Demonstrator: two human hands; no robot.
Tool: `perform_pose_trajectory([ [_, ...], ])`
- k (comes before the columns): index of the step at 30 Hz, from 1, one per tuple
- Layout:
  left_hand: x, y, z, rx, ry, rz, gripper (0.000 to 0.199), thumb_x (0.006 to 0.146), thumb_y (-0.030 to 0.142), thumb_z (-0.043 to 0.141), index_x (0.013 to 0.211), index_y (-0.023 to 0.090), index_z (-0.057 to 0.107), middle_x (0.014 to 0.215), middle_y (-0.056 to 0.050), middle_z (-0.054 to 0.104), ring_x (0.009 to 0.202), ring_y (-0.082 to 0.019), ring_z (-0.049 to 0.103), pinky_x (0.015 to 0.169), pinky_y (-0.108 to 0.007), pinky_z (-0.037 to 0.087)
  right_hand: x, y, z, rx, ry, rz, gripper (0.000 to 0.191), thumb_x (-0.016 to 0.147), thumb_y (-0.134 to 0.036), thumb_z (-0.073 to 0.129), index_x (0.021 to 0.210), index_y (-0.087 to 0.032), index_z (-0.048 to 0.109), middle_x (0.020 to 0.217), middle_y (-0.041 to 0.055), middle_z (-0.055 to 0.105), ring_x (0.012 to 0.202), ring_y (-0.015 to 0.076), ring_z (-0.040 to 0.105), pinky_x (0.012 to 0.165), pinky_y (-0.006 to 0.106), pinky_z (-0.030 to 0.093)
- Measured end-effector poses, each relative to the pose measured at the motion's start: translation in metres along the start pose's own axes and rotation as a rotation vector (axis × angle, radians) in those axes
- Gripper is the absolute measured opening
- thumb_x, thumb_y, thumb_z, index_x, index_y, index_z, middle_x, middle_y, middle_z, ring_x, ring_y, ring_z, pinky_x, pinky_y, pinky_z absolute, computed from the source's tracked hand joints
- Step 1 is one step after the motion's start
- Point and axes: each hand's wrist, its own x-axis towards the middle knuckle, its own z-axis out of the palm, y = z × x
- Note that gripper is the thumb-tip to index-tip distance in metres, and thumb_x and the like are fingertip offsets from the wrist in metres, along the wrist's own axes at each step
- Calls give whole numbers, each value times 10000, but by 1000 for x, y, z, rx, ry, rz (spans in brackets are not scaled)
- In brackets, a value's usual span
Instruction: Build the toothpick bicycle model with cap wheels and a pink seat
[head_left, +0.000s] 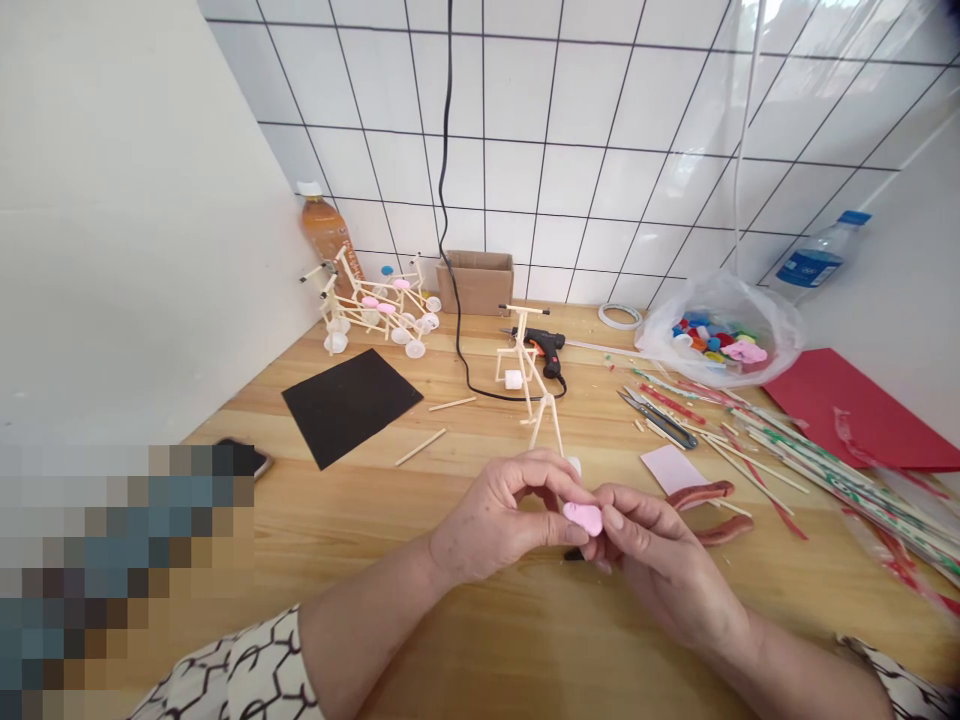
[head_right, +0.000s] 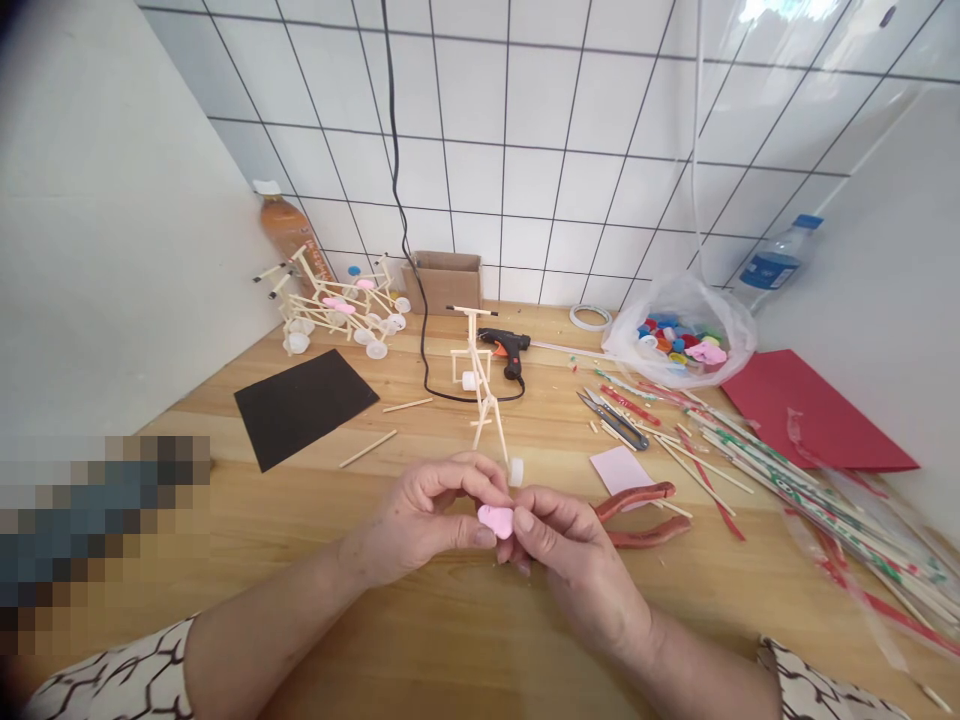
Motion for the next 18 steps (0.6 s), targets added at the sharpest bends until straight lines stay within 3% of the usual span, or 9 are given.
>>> perform_pose_trajectory([
  [8, 0, 1, -2, -12, -62, 13, 196, 631, 128, 747, 814, 194, 728, 875, -27, 574, 815, -137, 572, 799, -295, 446, 0, -2, 1, 110, -21, 80, 244, 703, -381, 710, 658, -146, 663, 576, 26, 596, 547, 103, 460, 524, 233, 307],
  [18, 0, 2, -3, 37, -58, 18, 178, 625, 167, 759, 799, 189, 730, 863, -34, 597, 813, -149, 577, 808, -308, 456, 1, -1, 0, 83, -26, 87, 258, 713, -385, 698, 631, -144, 655, 566, 30, 600, 539, 105, 454, 520, 236, 310],
])
